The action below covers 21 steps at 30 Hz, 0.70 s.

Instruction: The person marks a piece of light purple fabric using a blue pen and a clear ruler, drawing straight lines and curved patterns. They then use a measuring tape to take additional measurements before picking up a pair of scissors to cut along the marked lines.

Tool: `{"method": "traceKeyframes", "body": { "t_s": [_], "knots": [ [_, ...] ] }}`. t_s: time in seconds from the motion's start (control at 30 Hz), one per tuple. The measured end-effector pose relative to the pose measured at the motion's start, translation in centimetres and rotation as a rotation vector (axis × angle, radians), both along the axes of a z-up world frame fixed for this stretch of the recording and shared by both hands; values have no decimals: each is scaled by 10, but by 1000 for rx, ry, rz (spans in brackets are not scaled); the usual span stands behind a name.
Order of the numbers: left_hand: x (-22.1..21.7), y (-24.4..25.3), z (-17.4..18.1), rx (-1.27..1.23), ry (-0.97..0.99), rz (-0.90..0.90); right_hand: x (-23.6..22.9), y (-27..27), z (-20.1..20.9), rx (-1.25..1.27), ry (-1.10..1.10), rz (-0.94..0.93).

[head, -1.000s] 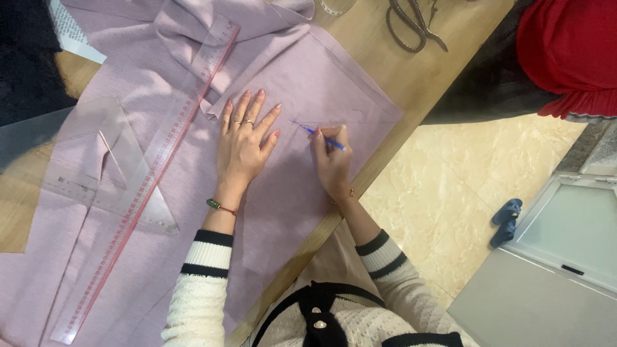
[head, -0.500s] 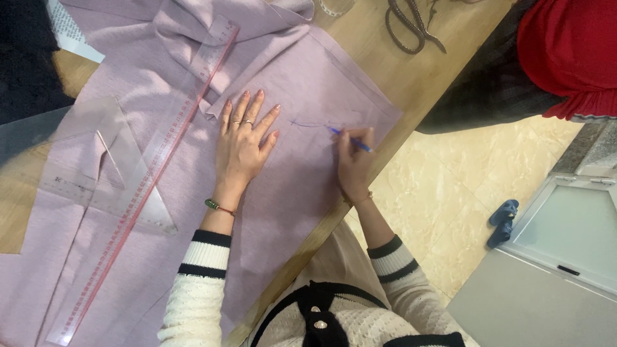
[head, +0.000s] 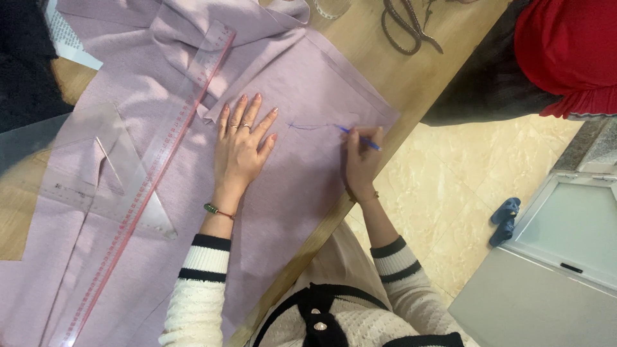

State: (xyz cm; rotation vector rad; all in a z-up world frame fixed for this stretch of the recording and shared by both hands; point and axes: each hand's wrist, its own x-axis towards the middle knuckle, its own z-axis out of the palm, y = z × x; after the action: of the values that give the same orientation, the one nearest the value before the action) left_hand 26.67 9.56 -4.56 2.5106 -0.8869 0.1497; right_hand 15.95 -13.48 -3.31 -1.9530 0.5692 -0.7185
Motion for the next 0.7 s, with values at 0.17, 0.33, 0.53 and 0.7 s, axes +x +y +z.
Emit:
{"method": "traceKeyframes", "body": {
  "t_s": [0.17, 0.33, 0.53, 0.7],
  "knots": [
    [1, 0, 1, -11, 11, -10, 1, 23, 2, -88, 132, 70],
    [1, 0, 1, -9, 9, -14, 5, 39, 9, -4, 97, 61],
    [0, 0, 4, -4, 19, -11, 6, 39, 3, 9, 99, 100],
    [0, 0, 1, 0, 8, -11, -5, 10, -16, -59, 60, 23]
  ]
}}
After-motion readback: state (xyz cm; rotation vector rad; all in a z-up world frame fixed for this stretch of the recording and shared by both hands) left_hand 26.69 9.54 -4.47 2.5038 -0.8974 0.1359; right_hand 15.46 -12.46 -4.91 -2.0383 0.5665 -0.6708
